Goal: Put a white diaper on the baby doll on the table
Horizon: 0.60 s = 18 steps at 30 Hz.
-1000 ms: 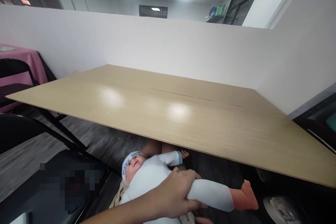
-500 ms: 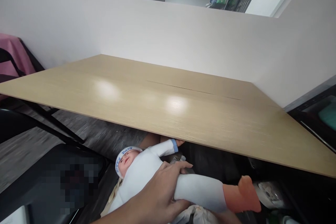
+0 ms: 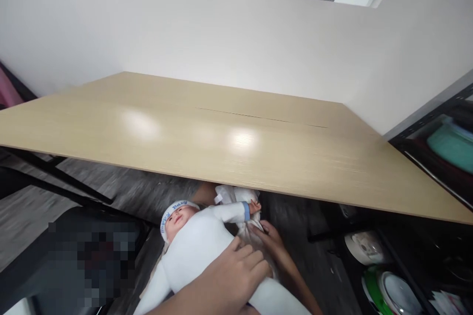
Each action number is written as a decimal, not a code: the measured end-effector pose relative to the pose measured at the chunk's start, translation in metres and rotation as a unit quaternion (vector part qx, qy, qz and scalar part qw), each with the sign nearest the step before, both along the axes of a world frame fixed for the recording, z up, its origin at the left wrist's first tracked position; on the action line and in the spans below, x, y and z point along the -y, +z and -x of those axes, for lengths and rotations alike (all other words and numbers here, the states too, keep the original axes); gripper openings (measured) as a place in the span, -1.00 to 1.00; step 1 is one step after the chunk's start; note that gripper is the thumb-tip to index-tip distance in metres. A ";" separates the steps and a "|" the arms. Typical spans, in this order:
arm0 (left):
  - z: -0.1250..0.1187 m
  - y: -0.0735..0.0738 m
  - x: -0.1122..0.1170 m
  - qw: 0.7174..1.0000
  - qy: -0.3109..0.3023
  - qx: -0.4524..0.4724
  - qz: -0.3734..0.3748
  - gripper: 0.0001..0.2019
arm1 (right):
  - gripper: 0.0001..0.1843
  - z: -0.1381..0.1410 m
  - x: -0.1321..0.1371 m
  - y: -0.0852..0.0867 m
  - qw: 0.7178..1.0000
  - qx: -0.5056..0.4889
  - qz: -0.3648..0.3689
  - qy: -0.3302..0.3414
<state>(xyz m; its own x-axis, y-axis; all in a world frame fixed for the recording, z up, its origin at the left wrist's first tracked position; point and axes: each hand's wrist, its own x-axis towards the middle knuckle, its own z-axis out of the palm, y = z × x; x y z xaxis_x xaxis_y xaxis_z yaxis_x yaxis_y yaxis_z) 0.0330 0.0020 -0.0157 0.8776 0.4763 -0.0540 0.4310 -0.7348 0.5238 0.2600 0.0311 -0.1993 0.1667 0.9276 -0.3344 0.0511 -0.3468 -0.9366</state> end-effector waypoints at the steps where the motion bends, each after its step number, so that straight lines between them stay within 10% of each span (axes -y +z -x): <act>1: -0.001 -0.003 0.000 1.000 -0.016 -0.016 -0.015 -0.56 | -0.39 0.008 -0.013 -0.006 1.000 0.002 -0.004 -0.002; 5: 0.000 -0.006 -0.001 0.999 -0.008 -0.031 -0.030 -0.53 | -0.41 0.026 -0.048 -0.022 1.000 0.008 -0.020 -0.019; 13: -0.001 -0.009 -0.001 0.999 -0.007 -0.028 -0.028 -0.54 | -0.20 0.004 -0.035 -0.031 0.996 0.040 -0.019 -0.081; 18: -0.002 -0.011 -0.003 0.999 -0.006 -0.016 -0.037 -0.50 | -0.43 -0.008 -0.080 -0.021 0.995 0.050 -0.022 -0.079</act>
<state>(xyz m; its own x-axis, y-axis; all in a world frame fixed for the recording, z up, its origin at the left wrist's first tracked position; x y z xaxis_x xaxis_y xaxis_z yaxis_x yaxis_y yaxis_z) 0.0352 0.0051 -0.0269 0.8818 0.4693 -0.0470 0.4374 -0.7764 0.4537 0.2684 0.1109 -0.2205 0.3414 0.9008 -0.2685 0.0922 -0.3163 -0.9442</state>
